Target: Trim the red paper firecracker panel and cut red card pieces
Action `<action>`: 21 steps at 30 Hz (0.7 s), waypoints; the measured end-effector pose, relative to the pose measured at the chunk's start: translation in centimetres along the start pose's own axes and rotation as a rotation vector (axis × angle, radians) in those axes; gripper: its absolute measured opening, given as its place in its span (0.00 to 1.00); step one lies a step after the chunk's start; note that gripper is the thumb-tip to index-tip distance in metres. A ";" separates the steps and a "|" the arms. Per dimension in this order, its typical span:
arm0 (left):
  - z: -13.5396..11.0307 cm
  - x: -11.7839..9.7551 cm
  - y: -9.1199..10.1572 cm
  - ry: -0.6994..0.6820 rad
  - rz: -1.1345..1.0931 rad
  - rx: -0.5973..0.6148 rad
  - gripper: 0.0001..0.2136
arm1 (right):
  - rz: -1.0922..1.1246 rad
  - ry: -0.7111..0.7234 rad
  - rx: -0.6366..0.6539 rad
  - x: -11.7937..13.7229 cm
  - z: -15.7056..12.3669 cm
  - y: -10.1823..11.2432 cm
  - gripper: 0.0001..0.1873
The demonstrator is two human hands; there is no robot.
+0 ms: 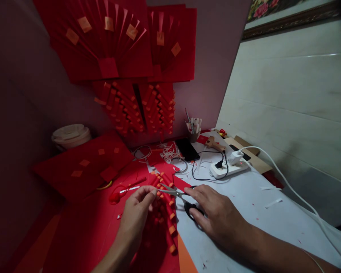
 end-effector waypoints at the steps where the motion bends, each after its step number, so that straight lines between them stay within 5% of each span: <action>1: 0.0 0.2 0.1 0.023 -0.017 -0.007 0.12 | -0.022 0.003 -0.007 0.0 0.0 0.1 0.26; 21: 0.4 -0.2 -0.6 -0.110 0.258 0.054 0.15 | -0.144 0.033 -0.042 -0.3 0.2 0.7 0.30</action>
Point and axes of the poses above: each hand's wrist, its own z-axis towards the middle knuckle, its own y-axis out of the back of the hand, x = y × z, the point moved 8 cm from there along z, towards the middle knuckle, and after that the axes turned 3 degrees about y, right-handed, at the moved point
